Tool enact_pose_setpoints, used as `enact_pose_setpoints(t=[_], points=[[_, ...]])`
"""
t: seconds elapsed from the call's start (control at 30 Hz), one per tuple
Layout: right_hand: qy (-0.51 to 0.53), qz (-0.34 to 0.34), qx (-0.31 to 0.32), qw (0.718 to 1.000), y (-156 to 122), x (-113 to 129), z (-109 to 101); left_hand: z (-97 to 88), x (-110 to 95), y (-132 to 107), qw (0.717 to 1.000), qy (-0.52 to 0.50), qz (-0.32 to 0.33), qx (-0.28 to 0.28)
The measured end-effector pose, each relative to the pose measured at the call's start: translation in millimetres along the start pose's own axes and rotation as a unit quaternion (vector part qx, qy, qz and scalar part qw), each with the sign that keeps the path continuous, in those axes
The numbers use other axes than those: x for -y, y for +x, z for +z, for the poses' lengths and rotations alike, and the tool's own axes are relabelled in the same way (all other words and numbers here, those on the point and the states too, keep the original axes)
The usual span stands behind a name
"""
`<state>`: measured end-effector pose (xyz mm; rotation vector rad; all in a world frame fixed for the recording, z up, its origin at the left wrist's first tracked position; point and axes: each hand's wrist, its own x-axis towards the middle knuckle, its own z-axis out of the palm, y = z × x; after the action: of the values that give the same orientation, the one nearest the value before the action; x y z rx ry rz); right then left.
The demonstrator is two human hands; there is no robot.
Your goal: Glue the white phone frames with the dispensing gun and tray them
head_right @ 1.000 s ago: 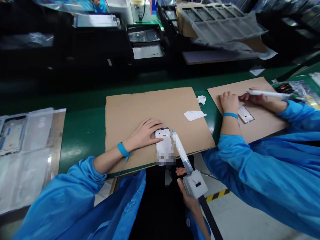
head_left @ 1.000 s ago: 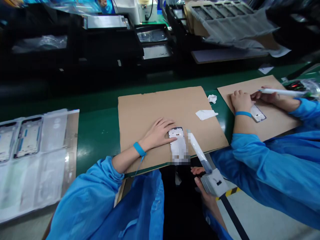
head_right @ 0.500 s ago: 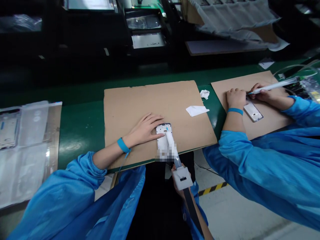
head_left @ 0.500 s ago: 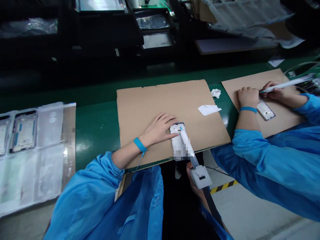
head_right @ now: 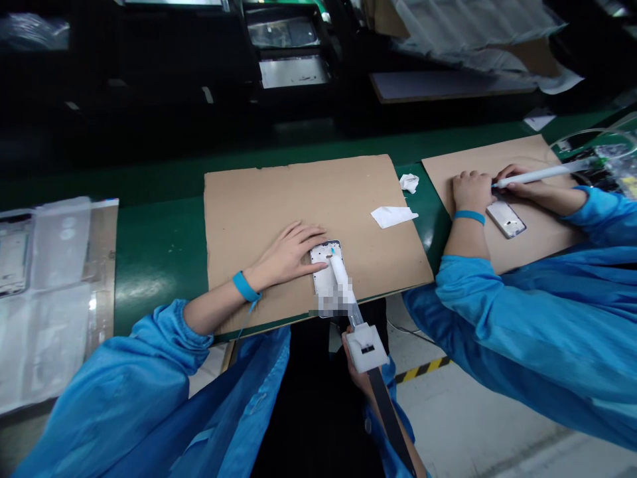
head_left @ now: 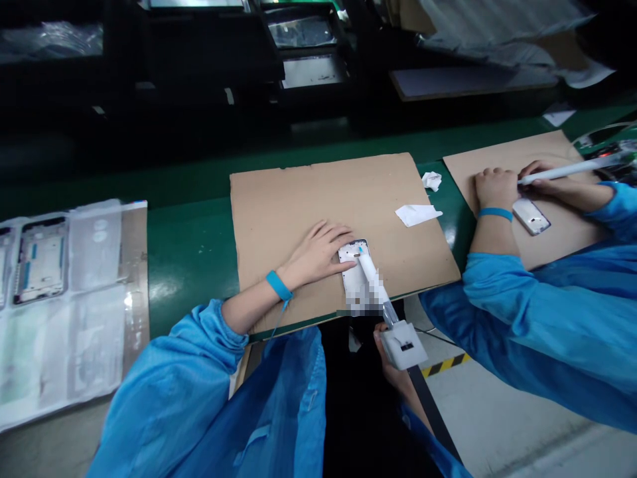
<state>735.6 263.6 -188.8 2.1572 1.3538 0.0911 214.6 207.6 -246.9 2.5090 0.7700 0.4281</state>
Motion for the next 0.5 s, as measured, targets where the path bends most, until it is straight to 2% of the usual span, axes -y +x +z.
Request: enact_pose_setpoints(t=[0.3,0.5], points=[[-0.094,-0.010,-0.011,0.995,-7.9,3.3,-4.1,0.5,-1.3,0.2,1.000,0.006,0.004,-0.006],[-0.107,-0.016,-0.016,0.994,-9.0,4.0,-5.2,1.7,-1.0,0.4,1.000,0.012,0.007,-0.008]])
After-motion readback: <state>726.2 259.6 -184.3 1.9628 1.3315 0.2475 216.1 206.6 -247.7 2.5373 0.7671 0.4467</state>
